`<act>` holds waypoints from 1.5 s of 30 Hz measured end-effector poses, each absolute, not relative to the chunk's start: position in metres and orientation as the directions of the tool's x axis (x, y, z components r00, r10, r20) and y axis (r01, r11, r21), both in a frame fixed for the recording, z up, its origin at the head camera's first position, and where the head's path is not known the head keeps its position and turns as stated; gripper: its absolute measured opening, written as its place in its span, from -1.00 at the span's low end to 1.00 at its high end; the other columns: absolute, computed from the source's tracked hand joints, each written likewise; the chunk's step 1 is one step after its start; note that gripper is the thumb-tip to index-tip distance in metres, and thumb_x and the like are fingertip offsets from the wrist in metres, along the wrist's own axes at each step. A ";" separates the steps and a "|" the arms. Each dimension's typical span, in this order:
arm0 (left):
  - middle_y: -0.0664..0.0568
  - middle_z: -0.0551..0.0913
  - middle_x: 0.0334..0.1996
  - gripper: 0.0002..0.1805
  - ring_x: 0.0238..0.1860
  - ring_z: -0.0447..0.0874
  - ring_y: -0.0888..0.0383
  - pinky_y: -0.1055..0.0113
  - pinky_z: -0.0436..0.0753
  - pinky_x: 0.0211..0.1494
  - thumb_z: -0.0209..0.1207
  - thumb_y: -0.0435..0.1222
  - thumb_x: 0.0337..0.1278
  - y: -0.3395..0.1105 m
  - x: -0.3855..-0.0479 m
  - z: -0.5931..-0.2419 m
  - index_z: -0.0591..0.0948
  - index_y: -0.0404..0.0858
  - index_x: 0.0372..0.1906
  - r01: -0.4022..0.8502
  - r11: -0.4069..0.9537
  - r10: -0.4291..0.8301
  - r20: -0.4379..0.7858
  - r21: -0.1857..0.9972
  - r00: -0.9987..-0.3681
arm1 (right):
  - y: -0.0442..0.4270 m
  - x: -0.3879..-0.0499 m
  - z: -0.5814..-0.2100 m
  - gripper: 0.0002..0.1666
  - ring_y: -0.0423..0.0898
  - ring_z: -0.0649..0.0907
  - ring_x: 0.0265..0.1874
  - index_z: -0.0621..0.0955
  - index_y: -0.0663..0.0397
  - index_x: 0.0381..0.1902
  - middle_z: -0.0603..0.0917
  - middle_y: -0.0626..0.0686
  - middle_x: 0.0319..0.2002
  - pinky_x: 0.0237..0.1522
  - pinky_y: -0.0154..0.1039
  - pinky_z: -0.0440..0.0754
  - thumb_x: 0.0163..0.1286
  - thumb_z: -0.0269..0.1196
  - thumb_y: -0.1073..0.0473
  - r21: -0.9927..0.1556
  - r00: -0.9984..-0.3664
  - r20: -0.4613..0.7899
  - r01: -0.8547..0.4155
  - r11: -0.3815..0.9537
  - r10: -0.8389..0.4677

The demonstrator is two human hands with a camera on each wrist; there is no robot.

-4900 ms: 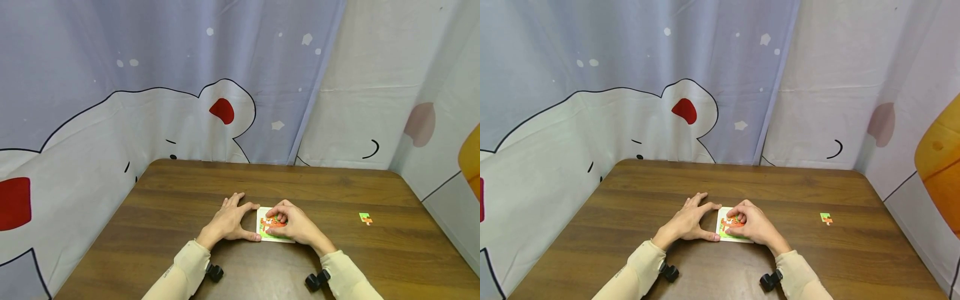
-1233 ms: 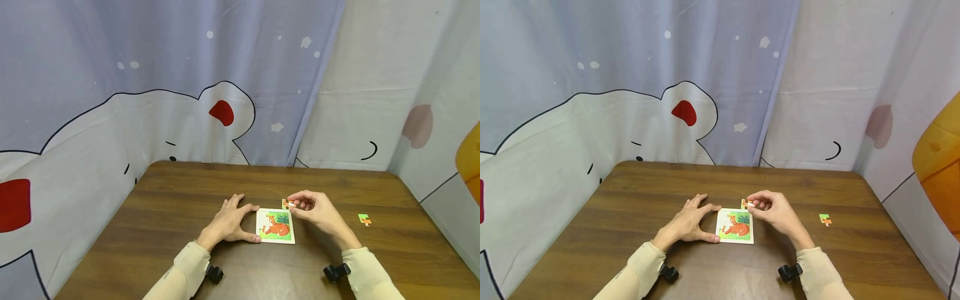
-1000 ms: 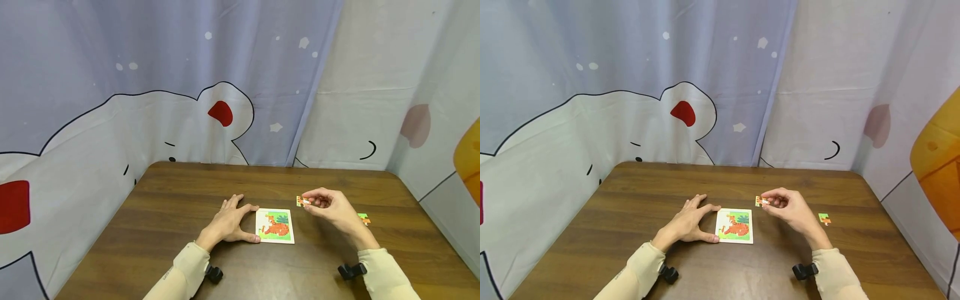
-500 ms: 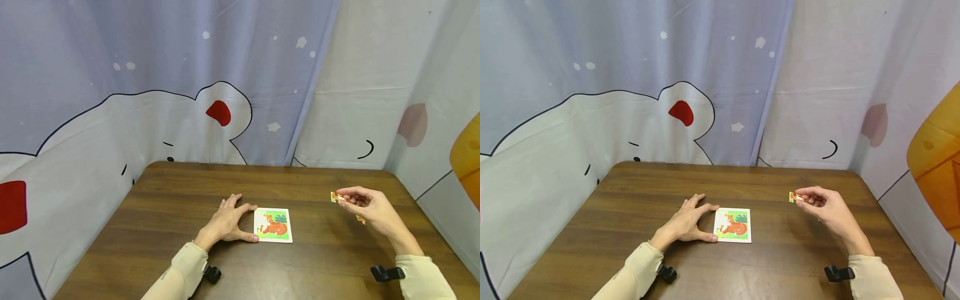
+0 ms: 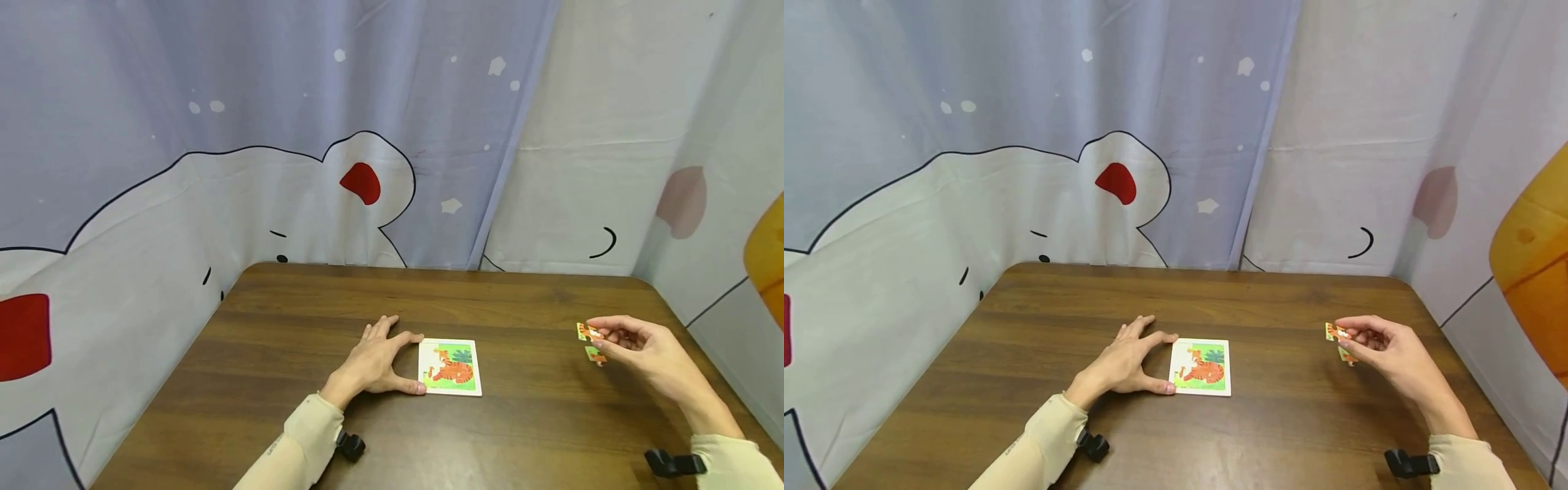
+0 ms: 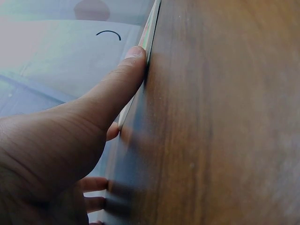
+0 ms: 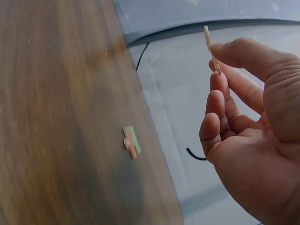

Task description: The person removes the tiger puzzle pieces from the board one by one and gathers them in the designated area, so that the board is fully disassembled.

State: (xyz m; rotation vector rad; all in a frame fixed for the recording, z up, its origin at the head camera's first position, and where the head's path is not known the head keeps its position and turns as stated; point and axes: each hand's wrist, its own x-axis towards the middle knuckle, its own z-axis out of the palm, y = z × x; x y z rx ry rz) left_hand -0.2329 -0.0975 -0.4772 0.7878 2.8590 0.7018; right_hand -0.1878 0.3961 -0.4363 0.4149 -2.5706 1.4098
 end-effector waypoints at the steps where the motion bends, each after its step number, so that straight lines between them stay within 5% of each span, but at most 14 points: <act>1: -0.32 0.13 0.76 0.05 0.78 -0.04 -0.41 -0.33 0.01 0.81 0.65 0.35 -0.08 -0.097 -0.233 -0.477 0.57 0.14 0.57 0.463 0.761 0.506 0.030 0.454 -0.862 | 0.399 -0.187 -0.437 -0.60 -0.20 0.72 -0.32 0.73 0.33 0.24 0.77 0.01 -0.25 -0.33 -0.36 0.70 0.50 0.48 0.38 -0.794 -0.947 0.283 -0.321 0.516 -0.153; 8: -0.31 0.13 0.76 0.05 0.79 -0.04 -0.40 -0.32 0.01 0.81 0.65 0.35 -0.07 -0.097 -0.233 -0.477 0.57 0.15 0.58 0.459 0.766 0.504 0.023 0.449 -0.863 | 0.412 -0.178 -0.451 -0.60 -0.21 0.73 -0.29 0.73 0.34 0.24 0.80 0.13 -0.22 -0.29 -0.38 0.70 0.49 0.47 0.40 -0.795 -0.957 0.252 -0.291 0.532 -0.146; 30: -0.31 0.12 0.76 0.05 0.79 -0.04 -0.40 -0.34 0.02 0.81 0.65 0.35 -0.07 -0.097 -0.231 -0.479 0.56 0.14 0.58 0.454 0.761 0.500 0.027 0.464 -0.866 | 0.442 -0.161 -0.487 -0.63 -0.28 0.72 -0.26 0.71 0.43 0.24 0.78 -0.08 -0.19 -0.28 -0.36 0.73 0.52 0.40 0.47 -0.835 -0.966 0.172 -0.246 0.493 -0.191; 45: -0.33 0.12 0.76 0.05 0.78 -0.06 -0.42 -0.34 0.00 0.81 0.66 0.34 -0.07 -0.097 -0.232 -0.477 0.56 0.14 0.58 0.462 0.757 0.508 0.027 0.463 -0.861 | 0.439 -0.160 -0.496 -0.68 -0.21 0.60 -0.30 0.80 0.21 0.14 0.68 -0.08 -0.25 -0.37 -0.30 0.57 0.45 0.50 0.38 -0.754 -0.954 0.239 -0.298 0.585 -0.179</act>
